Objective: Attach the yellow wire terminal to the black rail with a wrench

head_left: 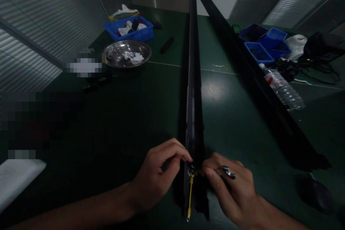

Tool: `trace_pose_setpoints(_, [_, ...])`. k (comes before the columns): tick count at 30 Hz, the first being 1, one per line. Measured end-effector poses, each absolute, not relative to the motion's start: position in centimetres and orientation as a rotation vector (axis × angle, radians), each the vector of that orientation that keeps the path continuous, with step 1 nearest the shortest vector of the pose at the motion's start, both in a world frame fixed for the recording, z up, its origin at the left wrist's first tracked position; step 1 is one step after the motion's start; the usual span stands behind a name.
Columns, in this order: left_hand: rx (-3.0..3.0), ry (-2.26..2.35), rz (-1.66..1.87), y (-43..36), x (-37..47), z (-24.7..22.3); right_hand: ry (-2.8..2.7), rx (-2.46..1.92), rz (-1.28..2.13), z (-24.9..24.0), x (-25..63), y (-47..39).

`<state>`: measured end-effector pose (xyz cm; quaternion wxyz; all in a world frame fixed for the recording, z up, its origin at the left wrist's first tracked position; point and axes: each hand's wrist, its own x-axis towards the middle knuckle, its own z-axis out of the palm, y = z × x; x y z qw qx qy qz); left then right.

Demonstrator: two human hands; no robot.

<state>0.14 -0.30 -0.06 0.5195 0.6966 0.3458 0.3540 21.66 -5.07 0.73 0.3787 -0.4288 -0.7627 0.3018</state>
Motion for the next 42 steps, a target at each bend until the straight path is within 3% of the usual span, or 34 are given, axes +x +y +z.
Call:
trace_pose_setpoints(22, [2.166,0.572,0.681,-0.73,-0.11,-0.07,-1.873,-1.039,0.839,-0.05,22.59,-4.64])
trace_pose_setpoints(42, [2.165,0.576,0.738,-1.28,-0.68,-0.33,-1.862,-1.023,0.899,-0.38,22.47,-4.49])
